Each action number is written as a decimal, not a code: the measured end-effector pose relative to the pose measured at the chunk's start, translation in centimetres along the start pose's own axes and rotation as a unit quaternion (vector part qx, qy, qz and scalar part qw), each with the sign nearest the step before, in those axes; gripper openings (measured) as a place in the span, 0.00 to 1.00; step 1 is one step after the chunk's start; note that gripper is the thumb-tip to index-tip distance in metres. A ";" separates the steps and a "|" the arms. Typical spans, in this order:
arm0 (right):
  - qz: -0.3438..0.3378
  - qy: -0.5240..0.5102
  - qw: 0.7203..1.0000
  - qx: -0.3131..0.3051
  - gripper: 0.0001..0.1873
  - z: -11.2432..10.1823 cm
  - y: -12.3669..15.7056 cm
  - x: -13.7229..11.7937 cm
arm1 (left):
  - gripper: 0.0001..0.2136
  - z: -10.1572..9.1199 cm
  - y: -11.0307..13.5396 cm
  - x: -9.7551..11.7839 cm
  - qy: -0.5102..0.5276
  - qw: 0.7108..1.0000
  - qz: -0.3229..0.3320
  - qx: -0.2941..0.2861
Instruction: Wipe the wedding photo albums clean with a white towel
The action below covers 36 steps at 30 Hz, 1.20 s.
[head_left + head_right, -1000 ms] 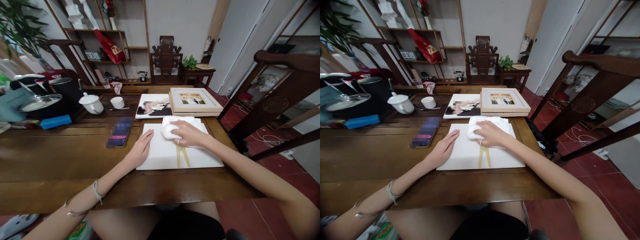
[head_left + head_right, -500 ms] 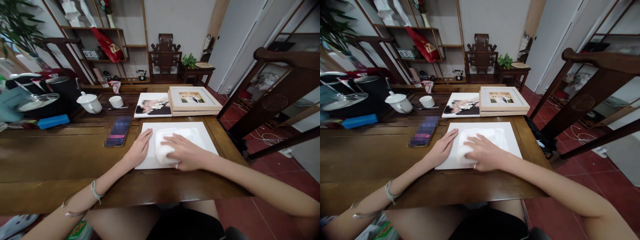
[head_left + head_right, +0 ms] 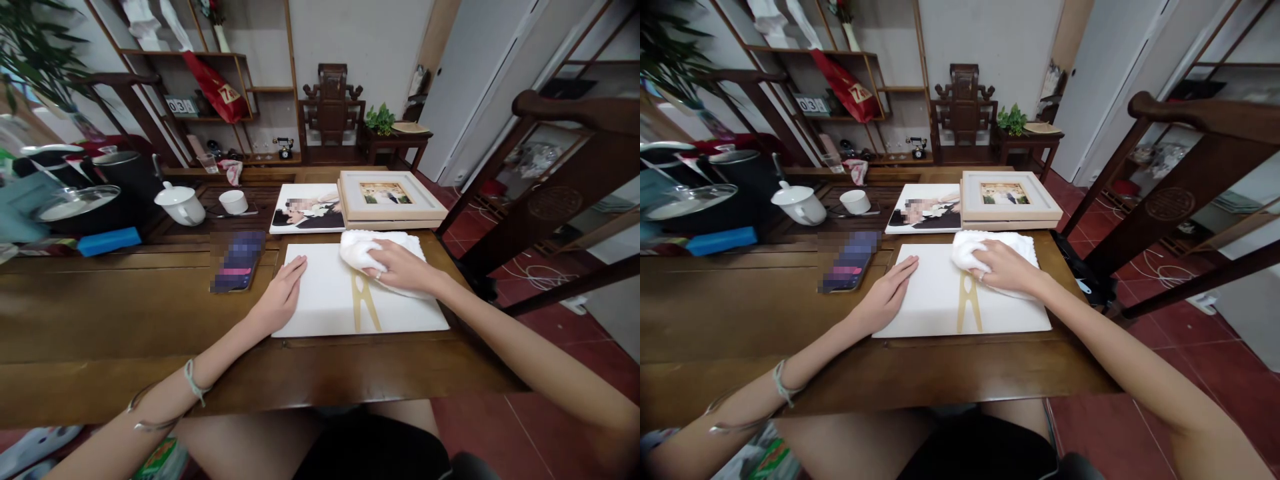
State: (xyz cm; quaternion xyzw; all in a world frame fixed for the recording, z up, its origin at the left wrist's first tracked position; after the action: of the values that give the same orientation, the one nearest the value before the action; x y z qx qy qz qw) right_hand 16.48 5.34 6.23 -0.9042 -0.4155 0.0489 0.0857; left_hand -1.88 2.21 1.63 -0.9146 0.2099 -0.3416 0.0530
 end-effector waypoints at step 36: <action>-0.039 -0.070 0.987 -0.137 0.04 -2.7 9.1 -5.2 | 0.23 0.0 0.0 0.0 -0.002 1.000 -0.010 0.008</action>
State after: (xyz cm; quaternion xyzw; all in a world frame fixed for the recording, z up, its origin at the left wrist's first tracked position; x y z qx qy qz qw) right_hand 20.29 -4.69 7.18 -0.8847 -0.4585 0.0517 -0.0663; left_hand -1.84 2.18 1.61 -0.9169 0.1977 -0.3420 0.0567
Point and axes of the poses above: each hand's wrist, its own y-axis away from the middle knuckle, its own z-axis out of the palm, x = y × z, the point moved 9 cm from there along -y, towards the middle knuckle, and after that the axes turned 5 degrees about y, right-handed, at the moved point
